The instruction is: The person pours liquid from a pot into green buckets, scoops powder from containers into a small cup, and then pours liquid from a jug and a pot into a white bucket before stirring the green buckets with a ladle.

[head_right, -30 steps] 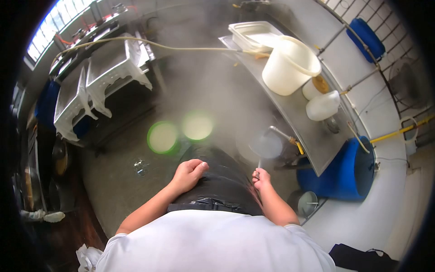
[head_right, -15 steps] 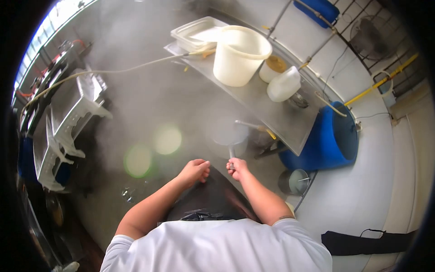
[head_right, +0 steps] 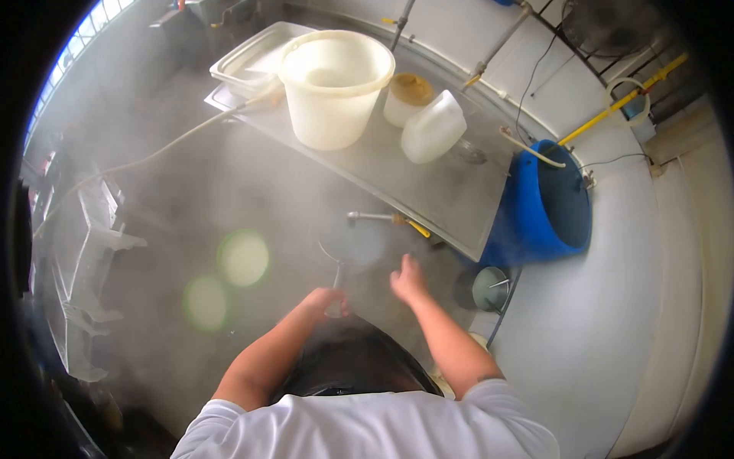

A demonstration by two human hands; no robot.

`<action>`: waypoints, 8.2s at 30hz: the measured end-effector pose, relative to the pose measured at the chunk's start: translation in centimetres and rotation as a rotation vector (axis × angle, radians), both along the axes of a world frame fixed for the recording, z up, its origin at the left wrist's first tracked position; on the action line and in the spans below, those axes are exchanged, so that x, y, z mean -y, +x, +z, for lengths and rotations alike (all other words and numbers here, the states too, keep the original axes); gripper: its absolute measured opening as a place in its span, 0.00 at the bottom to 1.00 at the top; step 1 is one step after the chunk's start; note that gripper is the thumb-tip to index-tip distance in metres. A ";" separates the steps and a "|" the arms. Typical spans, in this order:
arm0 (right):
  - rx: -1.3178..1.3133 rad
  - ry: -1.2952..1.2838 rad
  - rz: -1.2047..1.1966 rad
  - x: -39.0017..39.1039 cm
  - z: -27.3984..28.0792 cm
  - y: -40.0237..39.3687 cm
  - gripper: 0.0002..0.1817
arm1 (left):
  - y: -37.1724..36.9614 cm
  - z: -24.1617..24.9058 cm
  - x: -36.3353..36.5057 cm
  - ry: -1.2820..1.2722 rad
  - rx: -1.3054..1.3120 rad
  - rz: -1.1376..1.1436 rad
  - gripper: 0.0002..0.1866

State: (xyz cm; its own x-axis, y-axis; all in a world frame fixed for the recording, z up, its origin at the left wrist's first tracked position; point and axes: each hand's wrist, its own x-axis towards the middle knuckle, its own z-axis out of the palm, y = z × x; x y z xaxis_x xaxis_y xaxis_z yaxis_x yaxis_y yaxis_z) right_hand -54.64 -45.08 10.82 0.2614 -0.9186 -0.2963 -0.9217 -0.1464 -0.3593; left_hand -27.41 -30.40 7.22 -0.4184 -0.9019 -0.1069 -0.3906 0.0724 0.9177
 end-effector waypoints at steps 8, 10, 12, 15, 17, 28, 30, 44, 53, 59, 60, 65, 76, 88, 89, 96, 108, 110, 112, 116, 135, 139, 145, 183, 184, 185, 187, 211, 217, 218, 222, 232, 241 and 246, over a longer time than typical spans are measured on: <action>-0.263 0.198 -0.196 10.7 2.9 4.1 0.44 | -1.2 6.5 -2.1 1.053 -0.838 0.806 0.08; -0.257 0.299 -0.193 9.8 3.0 3.6 0.41 | -1.5 7.0 -2.6 1.031 -0.821 0.793 0.09; 0.331 0.682 -0.440 6.9 3.6 2.0 0.35 | -1.4 7.4 -2.3 0.999 -0.780 0.830 0.06; 0.192 0.194 -0.225 -0.1 -2.6 -0.4 0.31 | -0.7 7.0 -2.9 1.070 -0.745 0.736 0.07; 0.303 0.493 -0.327 -4.7 -3.4 0.1 0.26 | -1.4 6.9 -3.7 1.083 -0.753 0.757 0.08; 1.258 1.226 -0.624 -21.4 4.3 -5.5 0.25 | -10.3 17.5 -7.7 0.821 -0.088 -0.099 0.29; 1.559 1.114 -0.788 -21.8 -2.7 -12.1 0.15 | -10.5 17.9 -8.4 0.680 -0.093 -0.067 0.28; 1.031 0.447 -1.393 -12.0 -4.1 -38.8 0.06 | -8.4 20.2 -10.3 0.671 -0.009 0.538 0.16; 0.441 0.011 -1.194 8.5 3.9 -58.3 0.05 | -17.7 25.7 -4.0 0.533 0.019 0.435 0.14; 0.879 -0.252 -1.104 9.6 8.9 -48.6 0.08 | -17.2 24.6 -6.0 0.529 -0.052 0.575 0.15; 0.755 -0.252 -0.996 9.2 6.8 -46.7 0.09 | -17.0 24.5 -6.7 0.533 -0.072 0.609 0.14; 0.616 0.125 -0.427 -0.1 0.7 -26.3 0.06 | -15.0 24.8 -10.3 0.508 -0.115 0.759 0.12; 0.575 0.719 0.640 -14.1 12.8 6.9 0.15 | -5.5 24.9 -23.0 0.335 -0.116 1.042 0.13; 0.901 -0.398 -0.273 21.1 24.8 29.6 0.50 | 2.6 24.5 -31.7 0.377 -0.245 1.485 0.12; 0.868 -0.190 -0.395 26.3 24.7 29.6 0.50 | 3.4 24.7 -32.3 0.390 -0.224 1.506 0.13; 1.283 0.472 -0.438 37.5 14.5 28.5 0.34 | 7.7 23.5 -37.4 0.372 -0.104 1.776 0.15; 0.713 0.565 0.623 -1.7 27.6 53.2 0.38 | 15.0 19.4 -46.8 0.419 -0.407 2.002 0.14; 0.709 0.778 0.744 -11.3 25.5 59.0 0.35 | 17.0 18.5 -50.1 0.308 -0.464 2.034 0.13; 0.707 0.961 0.779 -20.9 23.6 63.9 0.34 | 18.6 18.2 -54.6 0.273 -0.419 2.093 0.13; 0.655 1.178 0.850 -38.5 23.1 71.7 0.31 | 19.7 19.7 -64.7 0.271 -0.442 2.303 0.13; 1.295 1.180 0.551 -69.8 28.0 113.5 0.29 | 35.7 18.7 -94.2 0.285 -0.558 2.722 0.15; 0.943 1.096 0.235 -70.7 24.9 118.1 0.25 | 42.5 17.7 -101.5 0.337 -0.566 2.715 0.15; 0.924 1.313 0.116 -89.9 31.7 110.4 0.25 | 52.7 19.2 -110.1 0.424 -0.482 2.636 0.15; -0.004 1.807 1.635 -183.1 13.1 150.5 0.33 | 80.8 23.0 -154.1 -1.469 -1.375 2.792 0.28; 0.038 1.811 1.601 -182.6 13.3 149.9 0.34 | 80.7 23.1 -154.1 -1.403 -1.380 2.839 0.28; 0.086 1.814 1.566 -181.9 13.5 149.5 0.35 | 80.3 23.1 -154.3 -1.412 -1.377 2.850 0.28; 0.197 1.703 1.577 -180.7 15.2 147.1 0.35 | 79.2 22.5 -154.7 -1.366 -1.351 2.935 0.28; 0.302 1.459 1.365 -174.9 15.5 135.2 0.24 | 72.9 23.4 -161.1 -0.959 -0.756 3.712 0.26; 0.342 1.537 1.379 -174.7 11.9 134.3 0.29 | 71.7 23.0 -164.0 -0.856 -0.844 3.762 0.22; 0.370 1.480 1.418 -174.5 11.1 134.2 0.26 | 71.2 22.7 -164.1 -0.858 -0.841 3.758 0.22; 0.297 1.412 1.624 -173.7 12.4 135.9 0.30 | 71.6 22.9 -164.3 -0.826 -0.783 3.773 0.24; 0.947 0.916 2.195 -170.8 24.0 140.5 0.14 | 72.6 22.2 -163.0 -0.377 -0.567 3.926 0.26; 0.772 0.722 2.816 -167.9 27.6 141.3 0.11 | 80.1 26.0 -158.3 0.523 1.395 3.331 0.17; 1.228 0.652 2.778 -166.5 32.7 142.7 0.09 | 83.6 27.2 -158.9 0.343 1.361 3.223 0.13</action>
